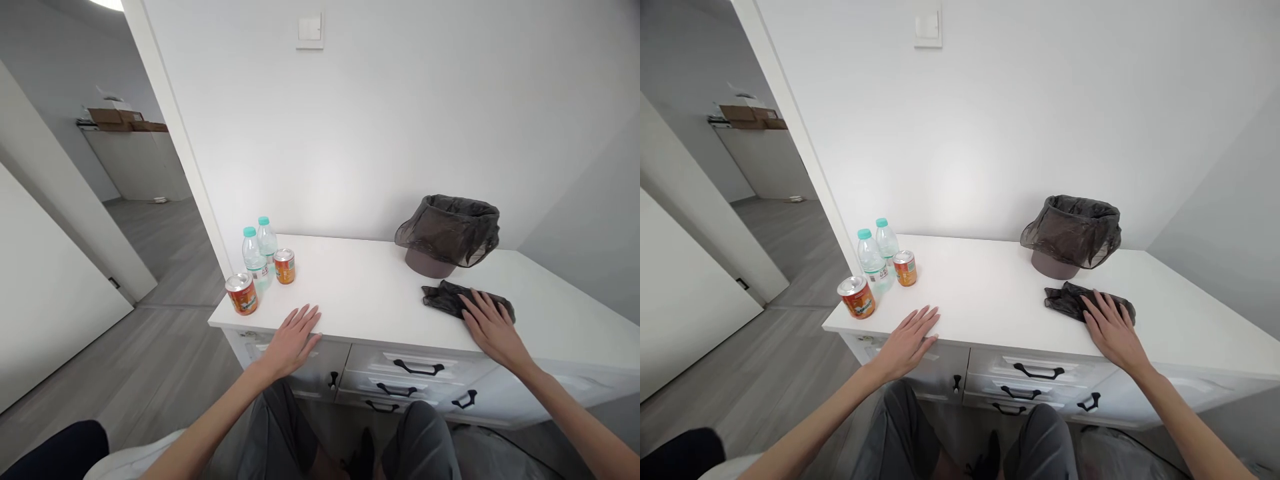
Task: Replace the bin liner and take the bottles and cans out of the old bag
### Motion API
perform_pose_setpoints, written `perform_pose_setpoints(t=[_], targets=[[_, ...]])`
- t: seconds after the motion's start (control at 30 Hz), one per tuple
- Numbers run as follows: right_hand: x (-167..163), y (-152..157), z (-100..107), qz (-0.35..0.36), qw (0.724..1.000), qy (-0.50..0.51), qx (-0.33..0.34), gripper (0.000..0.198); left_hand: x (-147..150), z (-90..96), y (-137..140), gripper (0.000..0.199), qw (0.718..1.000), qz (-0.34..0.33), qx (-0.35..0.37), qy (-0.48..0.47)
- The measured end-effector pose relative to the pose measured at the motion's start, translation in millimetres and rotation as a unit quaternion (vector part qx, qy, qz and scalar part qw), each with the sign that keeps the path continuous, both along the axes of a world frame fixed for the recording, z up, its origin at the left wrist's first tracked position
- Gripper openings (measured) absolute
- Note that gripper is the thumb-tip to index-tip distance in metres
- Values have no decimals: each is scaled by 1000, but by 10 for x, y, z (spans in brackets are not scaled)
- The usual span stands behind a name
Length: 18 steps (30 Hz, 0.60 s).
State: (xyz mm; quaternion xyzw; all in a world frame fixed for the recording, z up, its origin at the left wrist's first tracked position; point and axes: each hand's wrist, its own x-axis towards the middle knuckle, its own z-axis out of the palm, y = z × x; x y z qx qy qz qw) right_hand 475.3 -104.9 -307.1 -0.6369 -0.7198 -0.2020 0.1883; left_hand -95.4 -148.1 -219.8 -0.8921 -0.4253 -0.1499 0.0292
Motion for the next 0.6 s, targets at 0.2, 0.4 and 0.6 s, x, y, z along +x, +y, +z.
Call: perform_pose_setpoints(t=[0.2, 0.4, 0.6], targets=[[-377, -247, -162, 34, 997, 57, -37, 61, -26, -62, -252, 73, 999, 0, 18, 26], [-737, -523, -83, 14, 998, 53, -25, 61, 32, -134, -262, 86, 999, 20, 24, 36], [-798, -523, -45, 9, 999, 53, -6, 61, 35, -163, -244, 89, 999, 26, 23, 34]])
